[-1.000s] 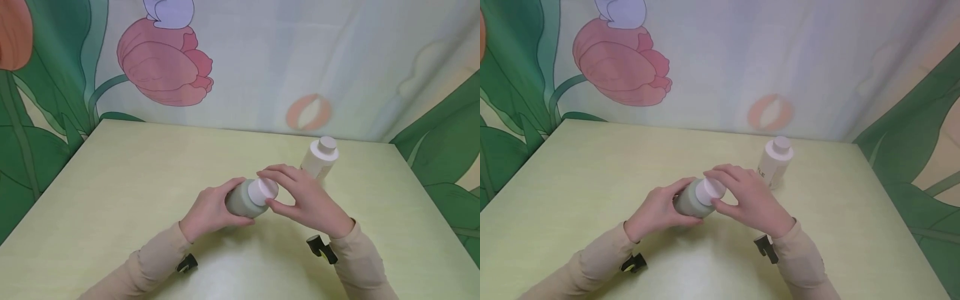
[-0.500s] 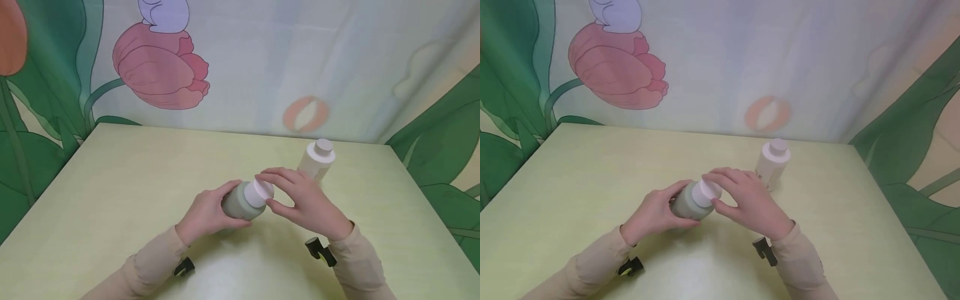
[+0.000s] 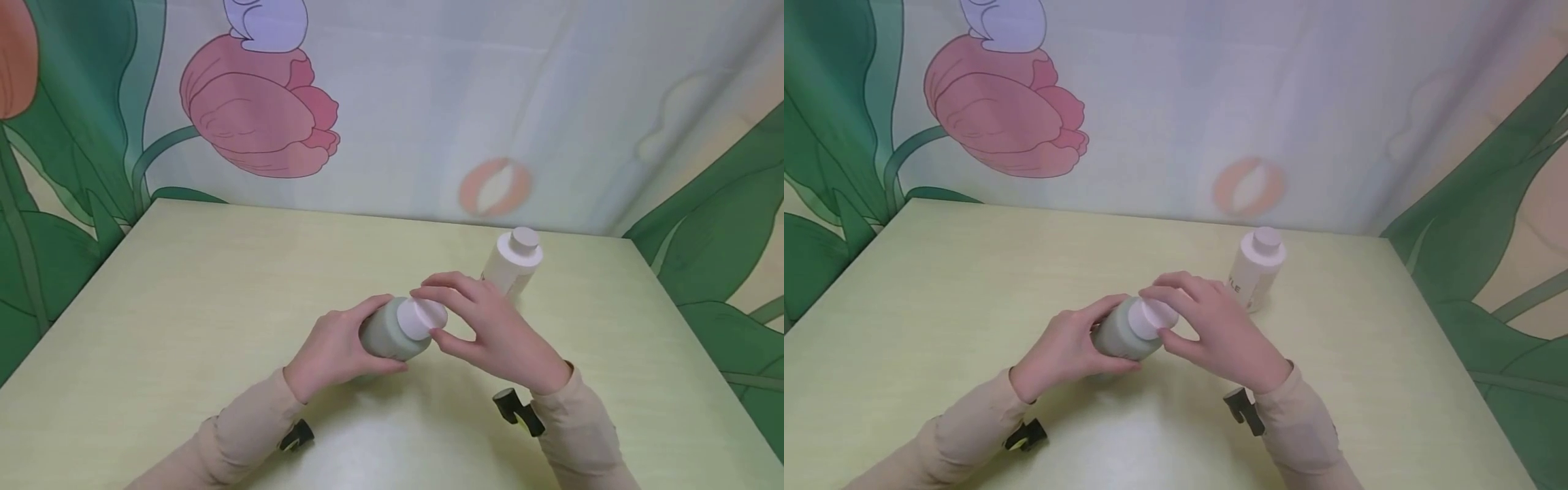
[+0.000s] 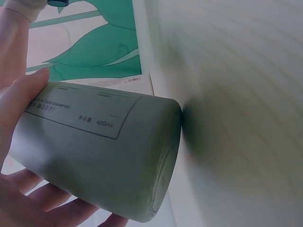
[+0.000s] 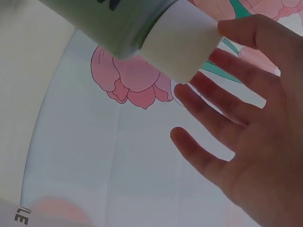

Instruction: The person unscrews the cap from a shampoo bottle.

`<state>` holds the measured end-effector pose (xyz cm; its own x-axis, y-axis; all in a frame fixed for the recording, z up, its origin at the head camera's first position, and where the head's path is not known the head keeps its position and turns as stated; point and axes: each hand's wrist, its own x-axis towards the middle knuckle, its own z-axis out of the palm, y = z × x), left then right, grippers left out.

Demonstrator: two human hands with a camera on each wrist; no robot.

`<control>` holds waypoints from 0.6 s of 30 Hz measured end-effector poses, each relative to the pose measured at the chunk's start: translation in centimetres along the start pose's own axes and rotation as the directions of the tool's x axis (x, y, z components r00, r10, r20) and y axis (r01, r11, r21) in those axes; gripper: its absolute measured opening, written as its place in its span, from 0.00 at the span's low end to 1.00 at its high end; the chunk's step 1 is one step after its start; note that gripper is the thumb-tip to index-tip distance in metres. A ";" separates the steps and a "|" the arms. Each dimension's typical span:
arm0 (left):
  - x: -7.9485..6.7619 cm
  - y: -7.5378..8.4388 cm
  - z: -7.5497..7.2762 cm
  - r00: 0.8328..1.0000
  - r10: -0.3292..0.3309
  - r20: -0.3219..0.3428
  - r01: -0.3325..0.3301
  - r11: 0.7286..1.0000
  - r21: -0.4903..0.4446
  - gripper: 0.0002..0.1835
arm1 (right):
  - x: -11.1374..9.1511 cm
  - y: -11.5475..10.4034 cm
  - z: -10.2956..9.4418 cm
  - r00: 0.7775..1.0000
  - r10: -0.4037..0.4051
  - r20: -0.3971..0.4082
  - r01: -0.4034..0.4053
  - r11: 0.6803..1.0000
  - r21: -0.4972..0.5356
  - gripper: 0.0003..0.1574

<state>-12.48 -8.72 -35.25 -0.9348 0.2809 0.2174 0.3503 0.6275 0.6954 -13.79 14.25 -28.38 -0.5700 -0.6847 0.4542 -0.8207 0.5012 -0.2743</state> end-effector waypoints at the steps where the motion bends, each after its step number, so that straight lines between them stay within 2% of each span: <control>1: 0.0 0.0 0.0 1.000 0.001 -0.001 -0.001 1.000 -0.002 0.42 | 0.0 0.0 0.0 1.000 0.008 0.002 -0.008 1.000 0.003 0.30; 4: 0.0 -0.1 0.0 1.000 0.005 -0.006 -0.005 1.000 -0.005 0.43 | 0.0 -0.1 0.0 0.998 0.066 0.001 -0.066 0.998 -0.010 0.33; 7: -0.1 -0.1 0.0 1.000 0.008 0.000 -0.008 1.000 -0.010 0.43 | -0.2 -0.1 0.1 0.994 0.112 0.003 -0.112 0.993 -0.035 0.32; 11: -0.1 0.0 -0.1 1.000 0.014 0.006 -0.014 1.000 -0.008 0.43 | -0.3 0.1 0.1 0.997 0.078 0.018 -0.078 0.997 -0.028 0.28; 14: -0.1 0.1 -0.2 1.000 0.022 0.002 -0.022 1.000 -0.002 0.43 | -0.2 0.1 -0.1 0.999 0.036 0.033 -0.036 0.999 -0.001 0.30; 18: -0.2 0.0 -0.2 1.000 0.030 -0.003 -0.030 1.000 0.008 0.42 | 0.0 0.1 0.0 0.998 0.045 0.035 -0.046 0.999 0.023 0.33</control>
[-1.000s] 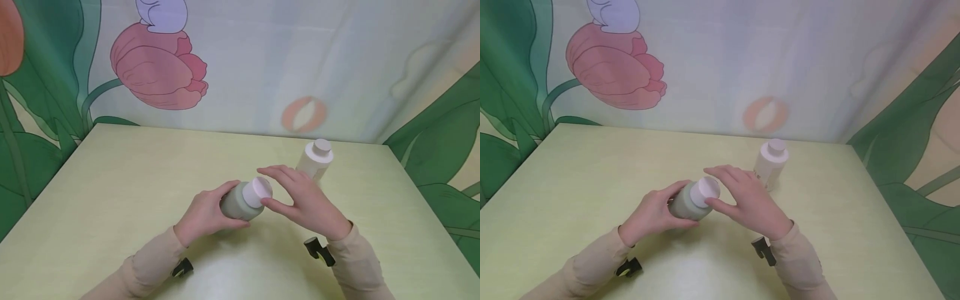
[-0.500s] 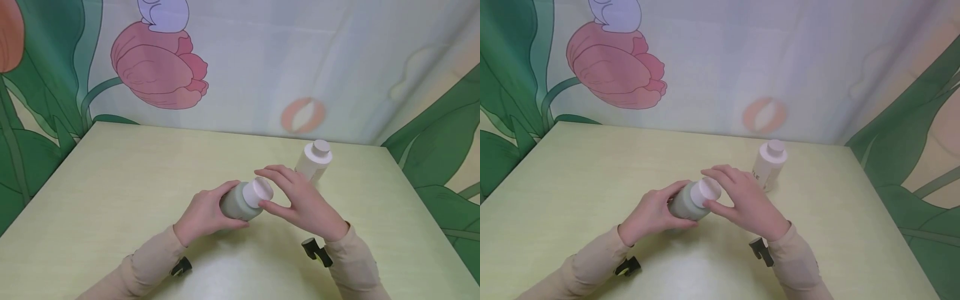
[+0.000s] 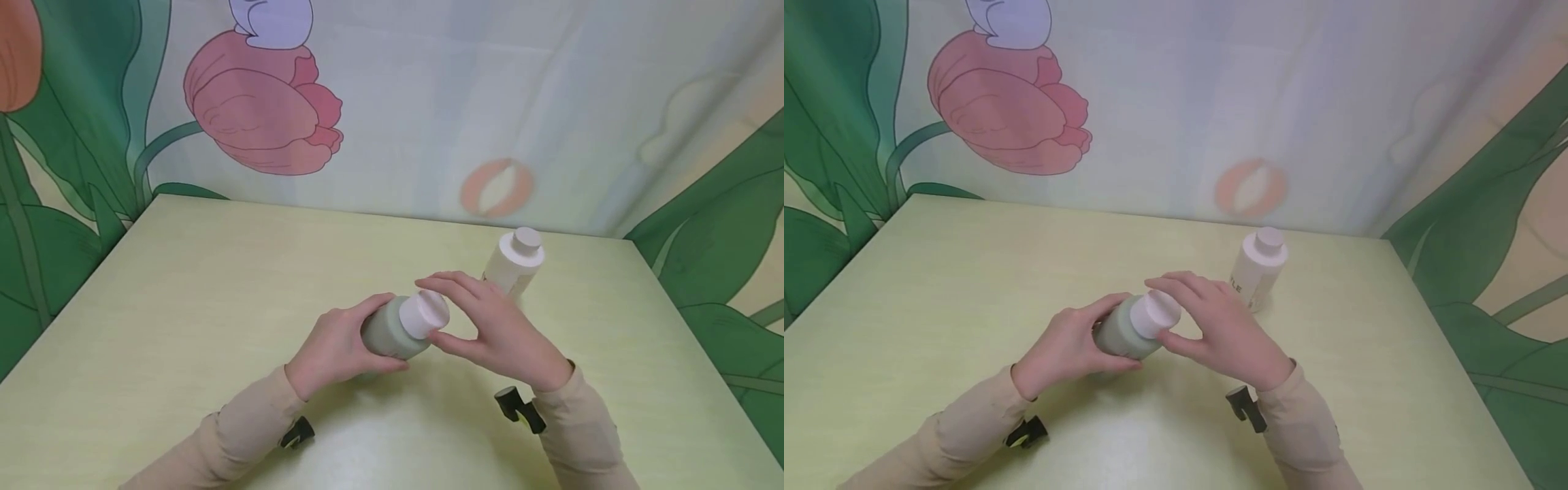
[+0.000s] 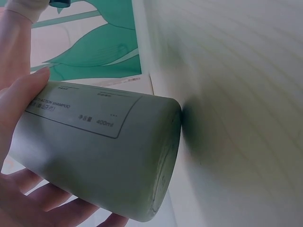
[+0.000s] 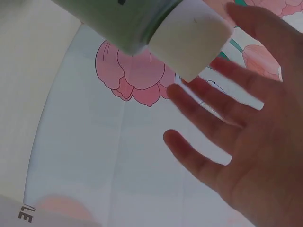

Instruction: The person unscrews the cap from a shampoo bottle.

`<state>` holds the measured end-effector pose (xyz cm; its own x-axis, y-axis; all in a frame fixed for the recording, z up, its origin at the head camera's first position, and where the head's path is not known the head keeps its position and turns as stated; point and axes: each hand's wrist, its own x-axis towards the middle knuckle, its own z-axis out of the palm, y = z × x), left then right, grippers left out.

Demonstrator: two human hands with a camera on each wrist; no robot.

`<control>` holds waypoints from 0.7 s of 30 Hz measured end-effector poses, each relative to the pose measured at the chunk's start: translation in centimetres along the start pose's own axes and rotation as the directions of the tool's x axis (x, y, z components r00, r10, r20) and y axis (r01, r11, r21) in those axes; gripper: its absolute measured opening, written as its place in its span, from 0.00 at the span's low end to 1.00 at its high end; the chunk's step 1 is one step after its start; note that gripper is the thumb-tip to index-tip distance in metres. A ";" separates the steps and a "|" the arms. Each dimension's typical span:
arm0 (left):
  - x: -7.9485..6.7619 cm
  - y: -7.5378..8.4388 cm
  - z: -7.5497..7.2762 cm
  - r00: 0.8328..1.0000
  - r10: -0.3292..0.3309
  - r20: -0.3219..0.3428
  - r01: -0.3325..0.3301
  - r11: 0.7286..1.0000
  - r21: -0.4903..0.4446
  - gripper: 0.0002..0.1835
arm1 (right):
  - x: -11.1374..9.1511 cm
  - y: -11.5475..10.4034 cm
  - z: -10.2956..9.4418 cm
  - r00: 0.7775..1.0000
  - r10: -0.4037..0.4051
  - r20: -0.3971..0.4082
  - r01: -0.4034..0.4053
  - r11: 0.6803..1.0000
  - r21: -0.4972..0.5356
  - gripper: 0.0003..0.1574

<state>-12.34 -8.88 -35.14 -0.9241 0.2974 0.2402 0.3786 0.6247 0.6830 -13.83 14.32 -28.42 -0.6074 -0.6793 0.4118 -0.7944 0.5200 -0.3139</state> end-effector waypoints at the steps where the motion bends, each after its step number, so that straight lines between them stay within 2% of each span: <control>1: 0.0 0.0 0.0 1.000 -0.001 0.000 0.001 1.000 0.001 0.42 | 0.0 0.0 0.1 1.000 0.009 -0.003 -0.009 1.000 0.003 0.34; 5: 0.0 0.0 0.0 1.000 -0.010 0.006 0.010 1.000 0.000 0.42 | 0.1 0.1 0.3 1.000 0.023 -0.001 -0.023 1.000 0.013 0.31; 8: -0.1 0.0 0.0 1.000 -0.013 0.011 0.013 1.000 -0.004 0.42 | 0.1 0.1 0.4 1.000 -0.015 0.019 0.015 1.000 -0.002 0.28; 13: -0.1 0.0 -0.1 1.000 0.000 0.006 0.000 1.000 0.004 0.42 | 0.0 0.2 0.1 0.996 -0.073 0.051 0.075 0.996 -0.038 0.32; 15: -0.1 0.0 -0.1 1.000 0.009 0.002 -0.009 1.000 0.009 0.42 | 0.0 0.1 0.1 0.996 -0.056 0.062 0.058 0.998 -0.023 0.36; 18: -0.1 0.1 0.0 1.000 0.015 0.000 -0.015 1.000 0.010 0.42 | 0.0 -0.2 0.0 0.999 0.015 0.052 -0.015 1.000 0.009 0.39; 21: -0.1 0.1 0.0 1.000 0.009 0.007 -0.009 1.000 0.009 0.41 | 0.0 -0.3 0.2 0.998 0.059 0.030 -0.060 0.997 0.042 0.35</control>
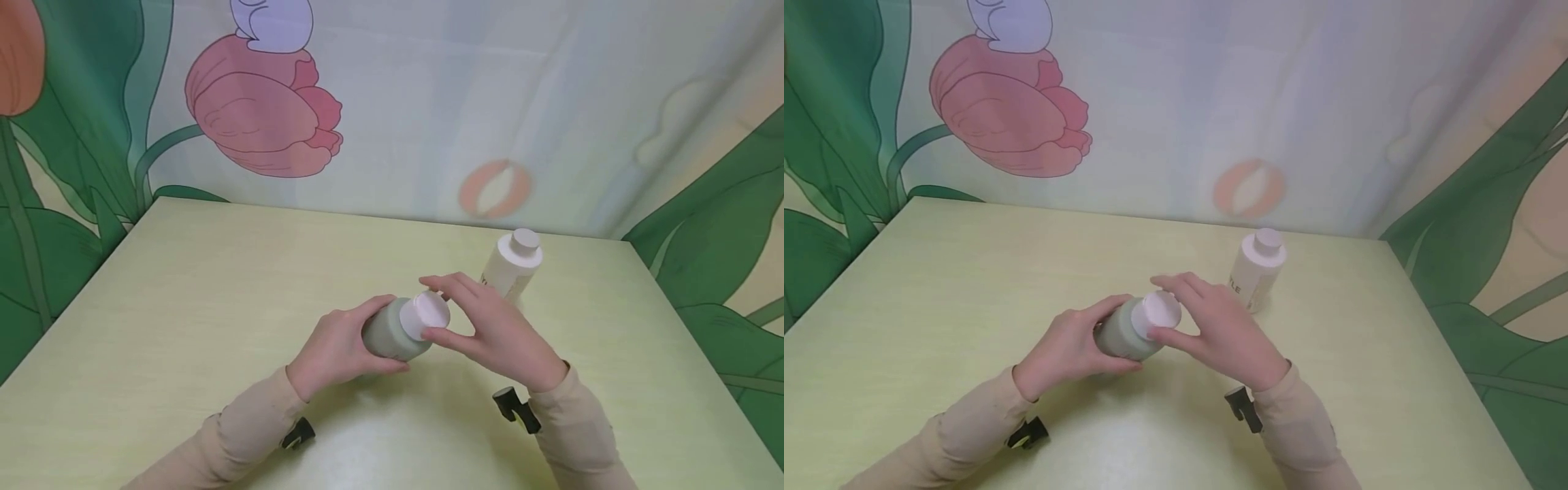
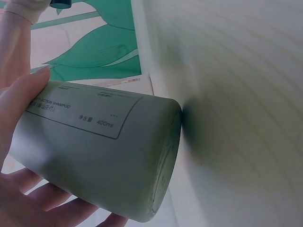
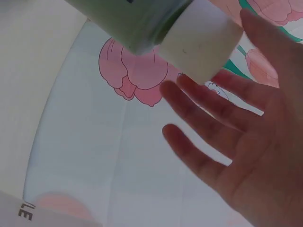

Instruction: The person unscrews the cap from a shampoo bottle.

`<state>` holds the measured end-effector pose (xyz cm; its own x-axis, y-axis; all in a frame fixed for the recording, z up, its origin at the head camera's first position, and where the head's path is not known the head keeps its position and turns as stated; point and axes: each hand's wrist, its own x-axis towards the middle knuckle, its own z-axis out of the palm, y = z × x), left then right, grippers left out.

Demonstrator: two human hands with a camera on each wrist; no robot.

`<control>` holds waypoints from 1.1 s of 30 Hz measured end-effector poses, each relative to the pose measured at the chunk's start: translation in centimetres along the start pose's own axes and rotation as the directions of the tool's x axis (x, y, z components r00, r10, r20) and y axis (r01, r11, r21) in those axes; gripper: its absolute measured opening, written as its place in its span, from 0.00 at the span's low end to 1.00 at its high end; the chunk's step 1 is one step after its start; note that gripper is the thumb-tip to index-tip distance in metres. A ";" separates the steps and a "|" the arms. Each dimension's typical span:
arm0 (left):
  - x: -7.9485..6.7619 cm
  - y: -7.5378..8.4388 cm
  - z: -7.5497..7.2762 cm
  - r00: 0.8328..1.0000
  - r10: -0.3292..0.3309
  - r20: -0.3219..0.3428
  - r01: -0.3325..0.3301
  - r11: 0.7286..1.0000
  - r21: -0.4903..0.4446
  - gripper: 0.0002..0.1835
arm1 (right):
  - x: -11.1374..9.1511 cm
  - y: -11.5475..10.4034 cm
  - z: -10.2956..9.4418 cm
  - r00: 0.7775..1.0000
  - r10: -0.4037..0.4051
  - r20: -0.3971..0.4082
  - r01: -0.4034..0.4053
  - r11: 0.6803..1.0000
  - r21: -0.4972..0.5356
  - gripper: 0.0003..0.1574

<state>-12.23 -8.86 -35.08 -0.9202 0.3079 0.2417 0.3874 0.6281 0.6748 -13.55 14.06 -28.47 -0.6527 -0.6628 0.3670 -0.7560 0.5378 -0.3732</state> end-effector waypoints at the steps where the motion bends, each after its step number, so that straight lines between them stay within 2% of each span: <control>1: 0.0 0.0 0.0 1.000 -0.003 0.002 0.003 1.000 -0.001 0.41 | 0.0 0.0 0.0 1.000 -0.003 -0.001 0.003 1.000 0.005 0.33; 4: 0.0 0.0 0.1 1.000 -0.008 0.007 0.008 1.000 0.000 0.42 | 0.0 0.2 0.0 0.997 -0.070 0.022 0.069 0.997 0.019 0.27; 7: 0.0 0.0 0.0 1.000 -0.005 -0.003 0.005 1.000 0.009 0.43 | 0.1 0.3 -0.1 0.990 -0.124 0.060 0.123 0.992 0.022 0.31; 11: 0.1 0.0 0.0 1.000 0.014 -0.022 -0.014 1.000 0.024 0.43 | 0.3 0.1 -0.2 0.998 -0.046 0.042 0.046 0.999 0.005 0.37; 14: 0.1 0.1 0.0 1.000 0.021 -0.019 -0.021 0.999 0.024 0.42 | 0.3 0.0 -0.1 1.000 0.005 -0.003 -0.005 1.000 -0.012 0.34; 18: 0.0 0.1 0.2 1.000 0.012 -0.002 -0.012 1.000 0.017 0.42 | 0.1 0.0 -0.1 0.998 -0.067 -0.016 0.067 0.998 -0.022 0.26; 21: 0.0 0.1 0.2 1.000 0.005 0.001 -0.005 1.000 0.016 0.42 | 0.0 0.1 -0.1 0.993 -0.121 0.011 0.122 0.993 -0.007 0.28; 23: 0.0 0.0 0.2 1.000 0.006 -0.003 -0.006 1.000 0.019 0.42 | -0.1 0.1 -0.2 0.993 -0.115 0.029 0.115 0.993 0.007 0.31; 27: 0.0 -0.1 0.3 1.000 0.012 -0.012 -0.012 1.000 0.028 0.42 | -0.2 -0.1 -0.2 1.000 -0.019 0.011 0.019 1.000 -0.008 0.37; 29: 0.1 -0.1 0.3 1.000 0.014 -0.013 -0.013 1.000 0.026 0.42 | -0.2 0.0 -0.1 1.000 0.005 -0.012 -0.005 1.000 -0.031 0.35; 33: 0.1 0.0 0.2 1.000 0.012 -0.012 -0.012 1.000 0.022 0.42 | 0.0 0.2 0.0 0.998 -0.060 -0.031 0.057 0.994 -0.091 0.30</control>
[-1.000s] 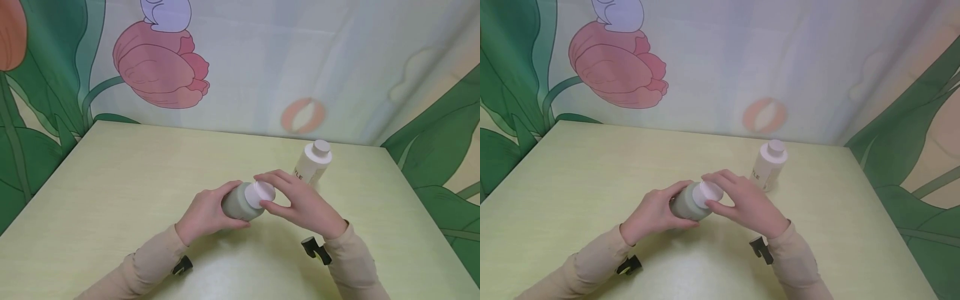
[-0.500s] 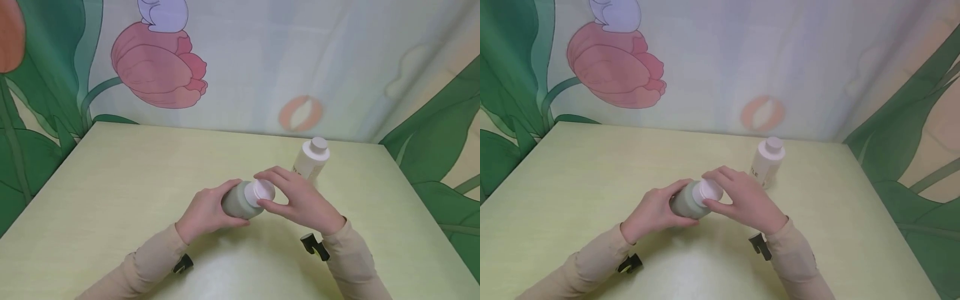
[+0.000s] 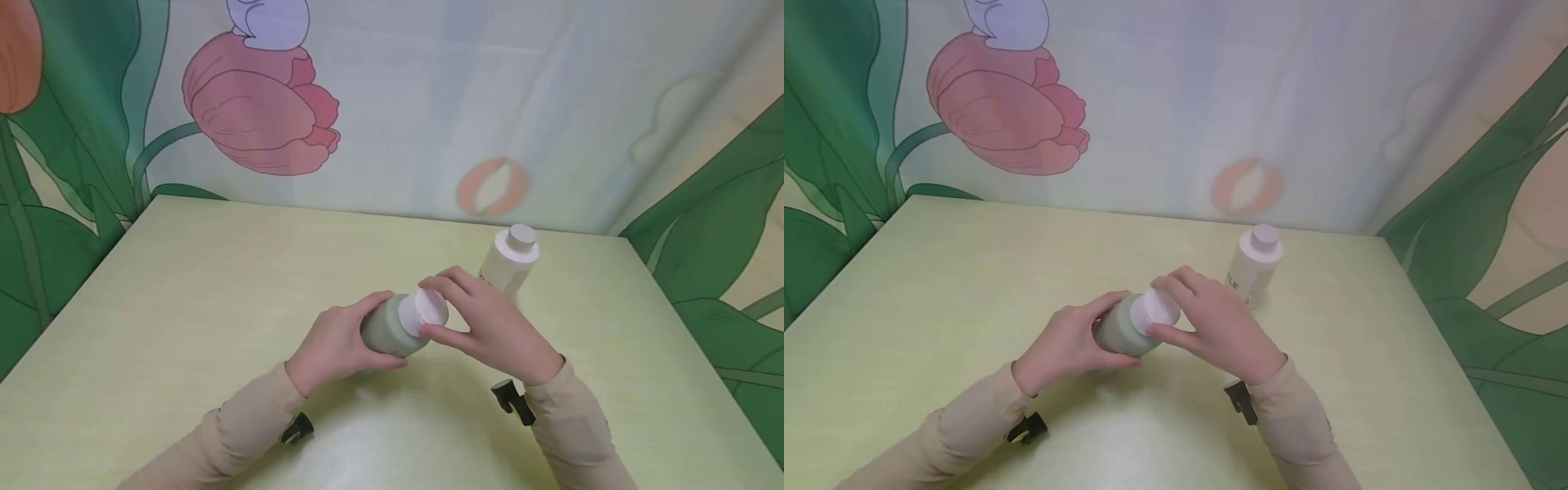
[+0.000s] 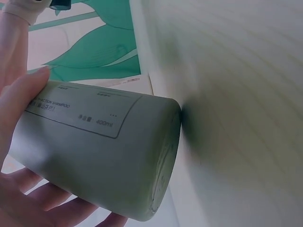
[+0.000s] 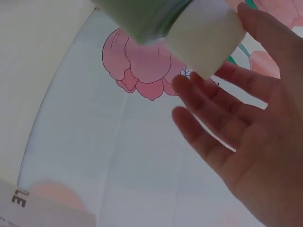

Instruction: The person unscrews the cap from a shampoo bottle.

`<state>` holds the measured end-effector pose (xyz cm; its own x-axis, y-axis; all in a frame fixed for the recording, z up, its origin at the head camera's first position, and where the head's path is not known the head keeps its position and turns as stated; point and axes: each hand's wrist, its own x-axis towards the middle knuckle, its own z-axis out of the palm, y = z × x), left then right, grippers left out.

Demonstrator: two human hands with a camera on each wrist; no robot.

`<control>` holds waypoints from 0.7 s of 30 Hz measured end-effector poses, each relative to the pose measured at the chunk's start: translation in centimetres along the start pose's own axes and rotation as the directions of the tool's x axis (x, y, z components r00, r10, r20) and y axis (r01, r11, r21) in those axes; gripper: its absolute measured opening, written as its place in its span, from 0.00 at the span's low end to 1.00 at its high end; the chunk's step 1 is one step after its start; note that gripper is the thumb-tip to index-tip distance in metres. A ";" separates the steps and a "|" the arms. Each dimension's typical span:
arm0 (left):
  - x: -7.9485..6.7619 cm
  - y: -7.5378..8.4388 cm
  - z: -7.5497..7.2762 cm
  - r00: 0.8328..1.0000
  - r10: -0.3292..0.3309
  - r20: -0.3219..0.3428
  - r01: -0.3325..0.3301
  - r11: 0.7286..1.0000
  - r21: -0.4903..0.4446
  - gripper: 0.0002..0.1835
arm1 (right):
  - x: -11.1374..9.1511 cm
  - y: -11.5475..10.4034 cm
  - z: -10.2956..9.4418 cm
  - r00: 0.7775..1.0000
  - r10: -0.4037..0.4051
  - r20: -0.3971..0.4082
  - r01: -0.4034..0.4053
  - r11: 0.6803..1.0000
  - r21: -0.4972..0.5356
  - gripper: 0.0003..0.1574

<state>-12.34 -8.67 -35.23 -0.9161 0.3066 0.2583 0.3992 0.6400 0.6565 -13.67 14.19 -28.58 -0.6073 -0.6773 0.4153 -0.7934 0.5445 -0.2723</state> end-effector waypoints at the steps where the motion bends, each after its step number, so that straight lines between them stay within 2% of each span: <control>1: 0.0 0.0 0.0 1.000 0.000 0.000 0.000 1.000 -0.001 0.42 | 0.0 0.1 0.0 1.000 -0.027 0.000 0.027 1.000 -0.003 0.29; 4: 0.2 0.1 0.0 1.000 0.001 0.003 -0.001 1.000 -0.006 0.42 | -0.1 0.2 -0.4 0.996 -0.091 0.006 0.091 0.996 0.009 0.30; 7: 0.3 0.1 0.0 1.000 0.009 0.003 -0.009 1.000 0.000 0.42 | -0.2 0.3 -0.7 0.994 -0.109 0.032 0.108 0.994 0.031 0.34; 11: 0.3 0.1 0.1 1.000 0.019 -0.006 -0.019 1.000 0.012 0.42 | -0.2 0.3 -0.8 0.999 -0.031 0.042 0.031 1.000 0.007 0.42; 14: 0.2 0.1 0.2 1.000 0.019 -0.004 -0.019 1.000 0.010 0.42 | -0.2 0.4 -0.5 1.000 0.004 0.029 -0.003 1.000 -0.022 0.40; 18: 0.1 -0.1 0.2 1.000 0.002 0.006 -0.002 1.000 -0.007 0.42 | -0.2 0.5 -0.3 0.997 -0.075 0.036 0.075 0.997 -0.011 0.33; 21: 0.1 -0.3 0.1 1.000 -0.006 0.007 0.007 1.000 -0.023 0.42 | -0.1 0.7 -0.3 0.986 -0.156 0.059 0.155 0.988 0.017 0.33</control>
<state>-12.55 -8.79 -35.46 -0.9184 0.3076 0.2489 0.3923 0.6257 0.6742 -14.12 14.78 -28.53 -0.4776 -0.7818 0.4009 -0.8786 0.4241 -0.2197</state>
